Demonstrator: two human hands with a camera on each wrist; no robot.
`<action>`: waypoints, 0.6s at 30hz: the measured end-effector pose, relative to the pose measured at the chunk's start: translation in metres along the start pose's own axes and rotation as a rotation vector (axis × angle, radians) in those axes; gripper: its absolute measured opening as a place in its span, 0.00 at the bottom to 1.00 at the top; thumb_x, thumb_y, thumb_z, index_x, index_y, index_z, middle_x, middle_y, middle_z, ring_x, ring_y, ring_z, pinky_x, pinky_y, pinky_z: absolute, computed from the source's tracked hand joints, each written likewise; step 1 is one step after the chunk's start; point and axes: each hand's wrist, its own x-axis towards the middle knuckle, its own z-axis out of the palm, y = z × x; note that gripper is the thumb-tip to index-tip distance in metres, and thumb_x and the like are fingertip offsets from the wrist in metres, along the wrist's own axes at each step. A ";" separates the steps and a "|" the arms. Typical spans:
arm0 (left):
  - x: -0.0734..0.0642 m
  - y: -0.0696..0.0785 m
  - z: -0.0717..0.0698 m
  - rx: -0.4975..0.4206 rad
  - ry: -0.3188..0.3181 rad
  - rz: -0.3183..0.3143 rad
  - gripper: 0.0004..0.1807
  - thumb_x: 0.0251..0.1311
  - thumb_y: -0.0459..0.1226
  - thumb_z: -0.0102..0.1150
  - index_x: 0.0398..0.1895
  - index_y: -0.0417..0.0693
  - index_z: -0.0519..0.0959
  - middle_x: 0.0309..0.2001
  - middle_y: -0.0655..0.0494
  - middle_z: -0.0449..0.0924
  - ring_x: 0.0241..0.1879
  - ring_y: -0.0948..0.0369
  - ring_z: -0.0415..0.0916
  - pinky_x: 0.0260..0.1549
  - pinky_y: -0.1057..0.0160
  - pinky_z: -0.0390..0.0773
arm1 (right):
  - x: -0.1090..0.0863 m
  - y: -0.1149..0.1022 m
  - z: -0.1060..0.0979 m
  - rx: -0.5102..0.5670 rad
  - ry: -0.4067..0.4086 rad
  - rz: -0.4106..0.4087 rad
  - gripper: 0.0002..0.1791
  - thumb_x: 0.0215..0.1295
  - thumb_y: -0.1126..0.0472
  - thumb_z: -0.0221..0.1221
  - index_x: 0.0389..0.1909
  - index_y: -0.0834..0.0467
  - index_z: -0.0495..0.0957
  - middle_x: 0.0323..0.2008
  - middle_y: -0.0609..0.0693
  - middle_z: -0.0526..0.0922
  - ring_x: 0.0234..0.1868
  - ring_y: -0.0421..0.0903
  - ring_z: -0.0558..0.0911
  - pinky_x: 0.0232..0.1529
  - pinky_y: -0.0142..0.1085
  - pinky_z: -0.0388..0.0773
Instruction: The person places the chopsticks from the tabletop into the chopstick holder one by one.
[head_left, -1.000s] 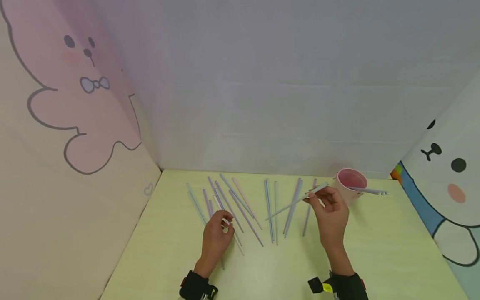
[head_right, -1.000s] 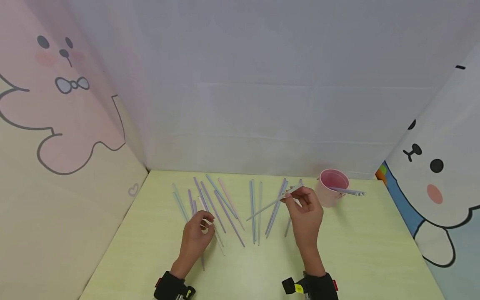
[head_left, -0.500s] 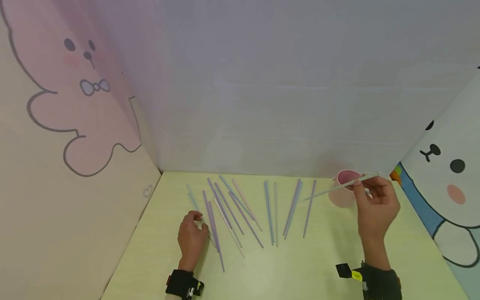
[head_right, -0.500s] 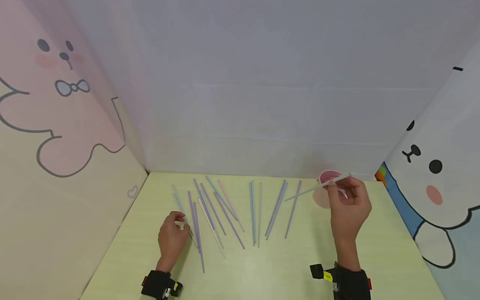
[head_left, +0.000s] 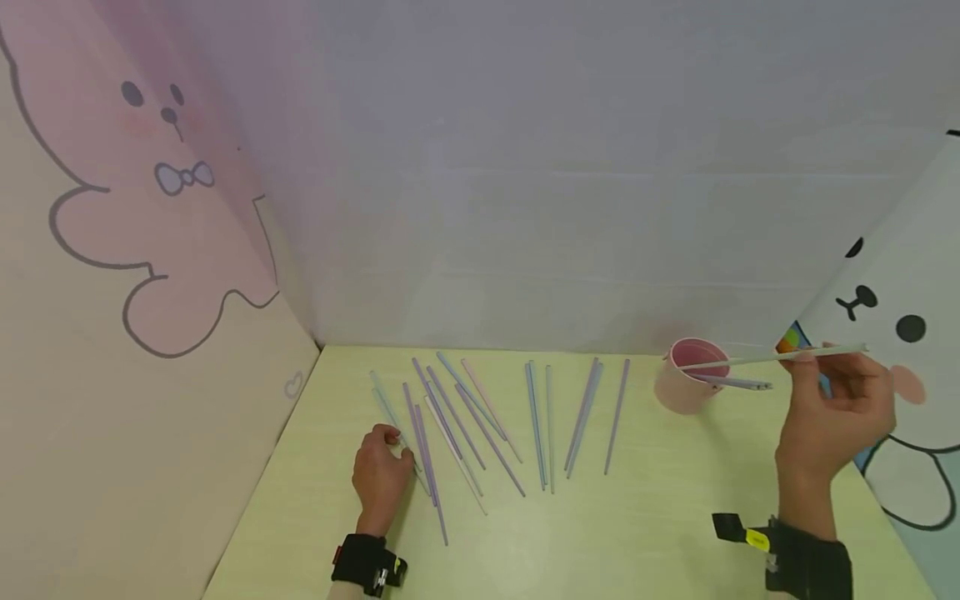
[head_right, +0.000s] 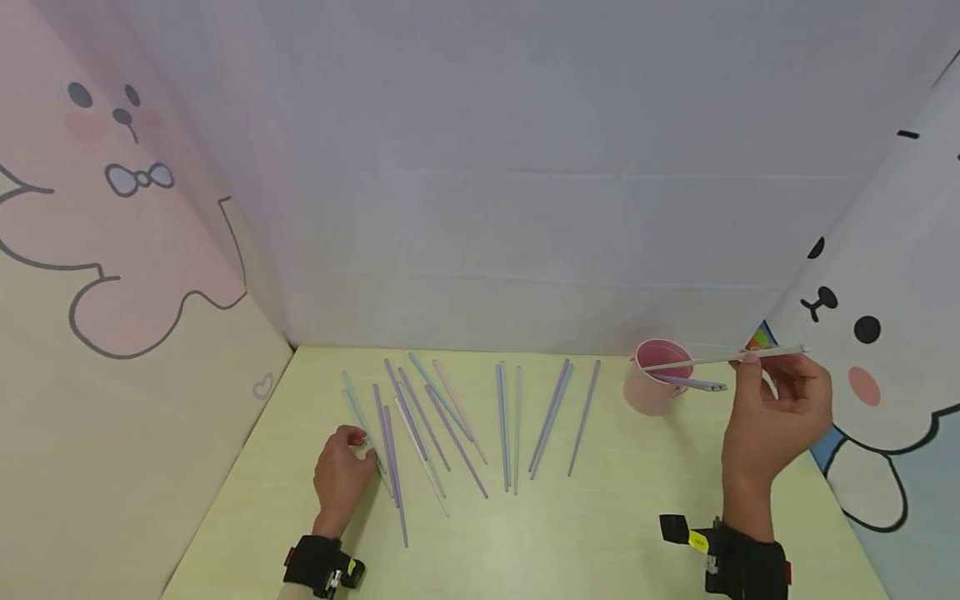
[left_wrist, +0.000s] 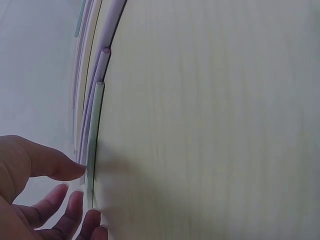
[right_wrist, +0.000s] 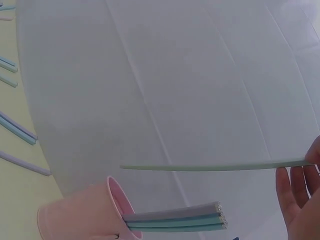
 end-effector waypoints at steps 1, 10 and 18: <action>0.000 0.000 0.000 0.003 -0.002 -0.004 0.15 0.41 0.30 0.68 0.37 0.42 0.80 0.32 0.50 0.80 0.28 0.51 0.75 0.19 0.53 0.72 | 0.002 0.000 -0.001 -0.047 0.008 -0.008 0.08 0.56 0.77 0.62 0.37 0.76 0.79 0.35 0.63 0.81 0.35 0.49 0.84 0.34 0.28 0.83; 0.003 -0.006 0.000 0.024 -0.029 -0.035 0.15 0.42 0.31 0.66 0.38 0.42 0.80 0.33 0.49 0.79 0.30 0.50 0.74 0.19 0.53 0.70 | 0.002 -0.001 -0.005 -0.220 0.038 0.029 0.07 0.59 0.76 0.61 0.39 0.70 0.81 0.36 0.53 0.83 0.37 0.45 0.84 0.37 0.25 0.81; 0.005 -0.013 -0.013 0.069 -0.057 -0.072 0.16 0.43 0.31 0.63 0.40 0.39 0.78 0.35 0.46 0.80 0.31 0.46 0.76 0.19 0.48 0.72 | -0.007 0.012 -0.009 -0.097 0.035 0.025 0.10 0.56 0.79 0.60 0.39 0.71 0.79 0.36 0.61 0.81 0.35 0.45 0.84 0.33 0.24 0.81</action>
